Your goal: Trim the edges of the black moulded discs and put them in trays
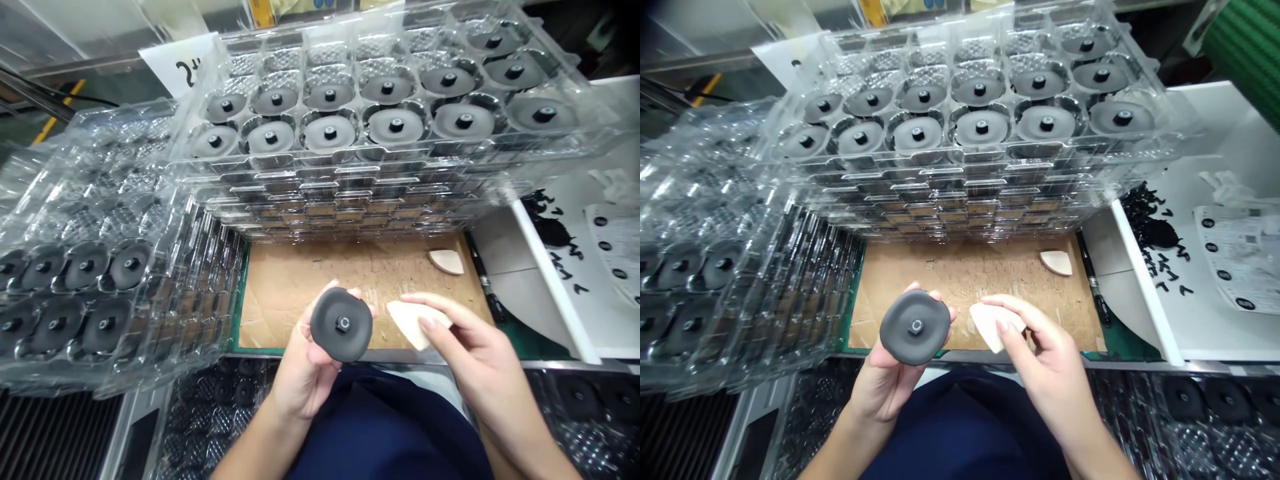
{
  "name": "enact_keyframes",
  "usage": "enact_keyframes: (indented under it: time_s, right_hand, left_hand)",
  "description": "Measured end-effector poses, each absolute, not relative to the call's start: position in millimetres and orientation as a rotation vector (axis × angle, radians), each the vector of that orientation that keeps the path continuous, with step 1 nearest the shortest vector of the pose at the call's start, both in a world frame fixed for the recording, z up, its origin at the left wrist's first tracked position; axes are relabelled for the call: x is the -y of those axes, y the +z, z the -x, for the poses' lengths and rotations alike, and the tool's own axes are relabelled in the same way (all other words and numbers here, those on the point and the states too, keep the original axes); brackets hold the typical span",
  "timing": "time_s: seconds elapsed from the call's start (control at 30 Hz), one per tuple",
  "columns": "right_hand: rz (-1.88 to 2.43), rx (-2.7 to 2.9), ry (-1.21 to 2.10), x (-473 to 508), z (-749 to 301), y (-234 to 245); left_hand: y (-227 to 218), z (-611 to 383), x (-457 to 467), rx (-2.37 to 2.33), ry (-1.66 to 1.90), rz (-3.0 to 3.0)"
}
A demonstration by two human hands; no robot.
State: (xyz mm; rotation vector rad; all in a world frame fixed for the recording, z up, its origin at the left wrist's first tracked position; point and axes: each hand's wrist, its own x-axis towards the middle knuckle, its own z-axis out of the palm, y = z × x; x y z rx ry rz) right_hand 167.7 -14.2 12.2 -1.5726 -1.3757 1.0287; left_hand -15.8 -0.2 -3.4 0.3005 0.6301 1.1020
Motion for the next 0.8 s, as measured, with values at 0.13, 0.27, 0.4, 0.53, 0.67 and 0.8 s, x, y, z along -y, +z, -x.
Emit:
enact_keyframes:
  time_s: [0.13, 0.27, 0.4, 0.53, 0.67, 0.8]
  right_hand:
    - [1.470, 1.542, 0.745, 9, -147, 41]
    - [1.119, 1.877, 0.671, 1, -123, 53]
    - [1.088, 2.073, 0.874, -9, -115, 50]
    - [1.099, 1.986, 0.671, -13, -115, 52]
    - [1.028, 2.088, 0.995, -6, -132, 56]
    - [1.286, 2.171, 0.750, -6, -145, 57]
  left_hand:
    - [1, 10, 2, -0.663, 1.088, -0.296]
    - [1, 12, 6, -0.745, 1.044, -0.302]
    - [-3, 14, 7, -0.834, 1.050, -0.241]
    - [-2, 13, 7, -0.765, 0.986, -0.244]
    - [0, 21, 3, -0.719, 0.997, -0.276]
    - [-4, 25, 3, -0.721, 0.973, -0.262]
